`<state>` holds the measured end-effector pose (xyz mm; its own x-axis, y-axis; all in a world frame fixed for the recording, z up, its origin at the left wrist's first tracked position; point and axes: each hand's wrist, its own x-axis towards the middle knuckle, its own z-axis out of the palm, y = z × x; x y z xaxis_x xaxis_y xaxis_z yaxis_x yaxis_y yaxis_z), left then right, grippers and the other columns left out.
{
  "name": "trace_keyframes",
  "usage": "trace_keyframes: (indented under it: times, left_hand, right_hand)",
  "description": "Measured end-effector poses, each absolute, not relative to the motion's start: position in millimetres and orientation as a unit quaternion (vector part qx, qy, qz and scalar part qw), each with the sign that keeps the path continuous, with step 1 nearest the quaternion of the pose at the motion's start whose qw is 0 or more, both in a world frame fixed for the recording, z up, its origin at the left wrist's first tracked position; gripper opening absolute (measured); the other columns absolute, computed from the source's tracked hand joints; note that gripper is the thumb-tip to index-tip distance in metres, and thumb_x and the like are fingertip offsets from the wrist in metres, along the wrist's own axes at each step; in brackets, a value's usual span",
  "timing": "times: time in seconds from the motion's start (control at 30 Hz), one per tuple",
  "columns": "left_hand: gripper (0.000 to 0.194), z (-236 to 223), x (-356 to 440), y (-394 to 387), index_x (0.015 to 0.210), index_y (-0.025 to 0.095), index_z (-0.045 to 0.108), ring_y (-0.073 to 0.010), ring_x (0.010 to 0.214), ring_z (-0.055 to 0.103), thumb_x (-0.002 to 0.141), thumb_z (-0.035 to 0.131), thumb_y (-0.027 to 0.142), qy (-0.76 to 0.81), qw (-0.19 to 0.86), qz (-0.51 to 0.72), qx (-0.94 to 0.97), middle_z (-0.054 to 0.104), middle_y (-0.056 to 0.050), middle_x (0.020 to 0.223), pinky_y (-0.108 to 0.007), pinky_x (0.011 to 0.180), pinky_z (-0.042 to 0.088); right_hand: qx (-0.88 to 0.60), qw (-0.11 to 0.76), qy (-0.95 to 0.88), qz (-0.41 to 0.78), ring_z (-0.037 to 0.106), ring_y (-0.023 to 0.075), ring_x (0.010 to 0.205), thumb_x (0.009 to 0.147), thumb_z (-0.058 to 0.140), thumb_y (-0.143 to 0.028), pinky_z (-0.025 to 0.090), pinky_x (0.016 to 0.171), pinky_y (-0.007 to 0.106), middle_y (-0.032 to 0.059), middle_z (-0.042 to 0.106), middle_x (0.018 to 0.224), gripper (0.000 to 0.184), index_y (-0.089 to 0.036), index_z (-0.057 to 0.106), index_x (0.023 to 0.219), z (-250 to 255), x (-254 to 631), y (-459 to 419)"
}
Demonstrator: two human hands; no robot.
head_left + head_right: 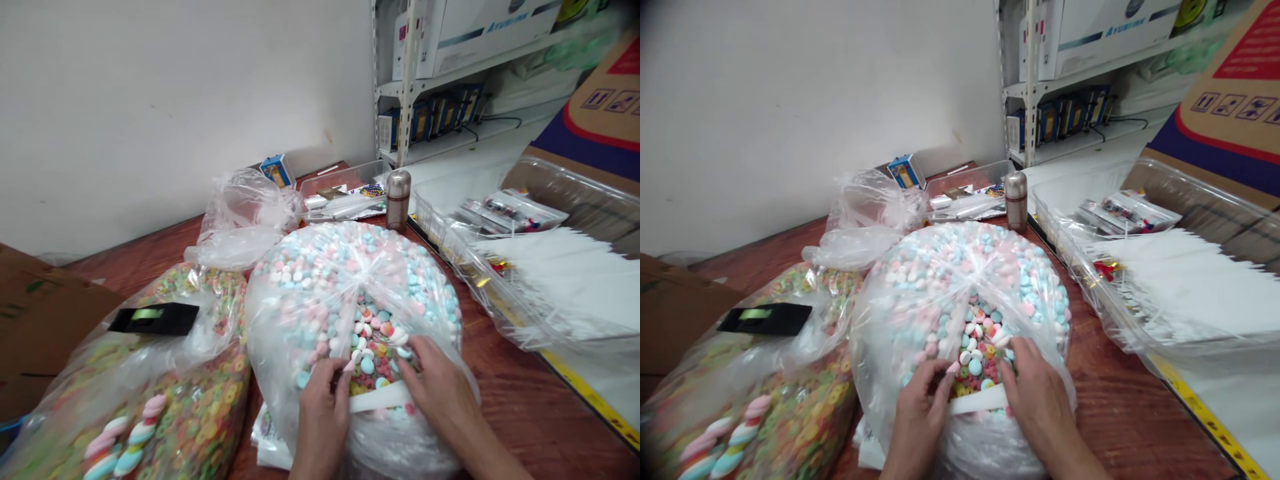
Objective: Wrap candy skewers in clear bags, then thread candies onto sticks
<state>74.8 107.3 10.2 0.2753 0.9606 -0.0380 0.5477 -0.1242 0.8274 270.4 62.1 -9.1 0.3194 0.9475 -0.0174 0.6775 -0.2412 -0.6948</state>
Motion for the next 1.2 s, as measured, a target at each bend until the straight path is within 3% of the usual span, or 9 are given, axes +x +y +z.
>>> trace_keyframes:
  times: [0.17, 0.33, 0.5, 0.67, 0.77, 0.83, 0.93, 1.1, 1.2]
  left_hand:
    - [0.037, 13, 69, 107, 0.105, 0.019, 0.071, -0.0215, 0.083, 0.068, 0.077, 0.072, 0.044, 0.587, 0.529, 0.357, 0.498, 0.07, -0.012, 0.116, -0.031, 0.071, 0.055]
    - [0.033, 13, 65, 106, 0.096, 0.014, 0.073, -0.0132, 0.066, 0.062, 0.074, 0.078, 0.039, 0.552, 0.655, 0.362, 0.367, 0.071, -0.005, 0.081, -0.024, 0.065, 0.052]
    - [0.019, 18, 73, 101, 0.089, 0.016, 0.073, -0.0109, 0.071, 0.059, 0.077, 0.076, 0.03, 0.483, 0.709, 0.357, 0.369, 0.068, -0.002, 0.078, -0.022, 0.071, 0.049]
    - [0.014, 23, 81, 98, 0.085, 0.016, 0.073, -0.0117, 0.069, 0.057, 0.079, 0.075, 0.028, 0.414, 0.716, 0.339, 0.448, 0.062, 0.0, 0.073, -0.022, 0.066, 0.048]
    - [0.023, 21, 82, 97, 0.098, 0.017, 0.069, -0.0114, 0.065, 0.059, 0.078, 0.076, 0.028, 0.416, 0.721, 0.345, 0.434, 0.063, 0.001, 0.071, -0.023, 0.063, 0.048]
    - [0.028, 21, 83, 97, 0.101, 0.018, 0.068, -0.0115, 0.063, 0.06, 0.076, 0.077, 0.028, 0.429, 0.713, 0.346, 0.433, 0.065, 0.001, 0.072, -0.022, 0.062, 0.049]
    - [0.03, 23, 85, 97, 0.099, 0.017, 0.068, -0.0112, 0.06, 0.06, 0.073, 0.078, 0.028, 0.452, 0.697, 0.341, 0.44, 0.064, 0.002, 0.068, -0.022, 0.06, 0.048]
    - [0.036, 26, 90, 96, 0.098, 0.016, 0.071, -0.0127, 0.059, 0.059, 0.067, 0.081, 0.032, 0.5, 0.66, 0.337, 0.448, 0.063, 0.002, 0.066, -0.024, 0.058, 0.05]
    - [0.035, 22, 88, 96, 0.102, 0.019, 0.074, -0.017, 0.076, 0.064, 0.07, 0.079, 0.033, 0.499, 0.608, 0.343, 0.513, 0.068, -0.004, 0.085, -0.028, 0.071, 0.054]
  right_hand:
    - [-0.695, 0.288, -0.595, 0.283, 0.064, 0.0238, 0.095, 0.085, 0.05, -0.016, 0.046, 0.076, 0.032, 0.0073, 0.066, 0.109, 0.021, -0.023, 0.061, 0.101, -11, 234, 73]
    - [-0.692, 0.318, -0.57, 0.309, 0.064, 0.0281, 0.093, 0.088, 0.045, -0.018, 0.048, 0.077, 0.038, 0.0112, 0.066, 0.103, 0.018, -0.019, 0.061, 0.093, -14, 230, 78]
    - [-0.618, 0.415, -0.519, 0.42, 0.068, 0.0202, 0.091, 0.094, 0.048, -0.034, 0.053, 0.081, 0.03, 0.0068, 0.071, 0.1, 0.022, -0.019, 0.06, 0.104, -4, 243, 73]
    - [-0.481, 0.529, -0.39, 0.58, 0.065, 0.0222, 0.099, 0.086, 0.064, -0.043, 0.049, 0.092, 0.034, 0.0047, 0.073, 0.102, 0.03, -0.021, 0.066, 0.107, 9, 244, 66]
    - [-0.461, 0.523, -0.345, 0.628, 0.061, 0.0161, 0.065, 0.082, 0.07, -0.044, 0.052, 0.077, 0.031, -0.0027, 0.066, 0.069, 0.034, -0.022, 0.069, 0.108, 11, 244, 63]
    - [-0.467, 0.508, -0.318, 0.65, 0.04, 0.0091, 0.042, 0.081, 0.07, -0.047, 0.049, 0.058, 0.025, -0.0093, 0.048, 0.049, 0.038, -0.022, 0.068, 0.11, 11, 243, 60]
    - [-0.457, 0.498, -0.309, 0.669, 0.023, 0.0059, 0.038, 0.083, 0.067, -0.048, 0.042, 0.049, 0.021, -0.0117, 0.037, 0.045, 0.035, -0.022, 0.07, 0.106, 11, 244, 56]
    - [-0.431, 0.538, -0.356, 0.631, 0.057, 0.0148, 0.068, 0.077, 0.077, -0.036, 0.051, 0.078, 0.03, -0.0016, 0.066, 0.079, 0.035, -0.023, 0.069, 0.108, 10, 242, 56]
    - [-0.438, 0.544, -0.345, 0.628, 0.062, 0.0206, 0.083, 0.079, 0.073, -0.042, 0.051, 0.082, 0.034, 0.0026, 0.069, 0.089, 0.037, -0.022, 0.068, 0.11, 9, 241, 57]
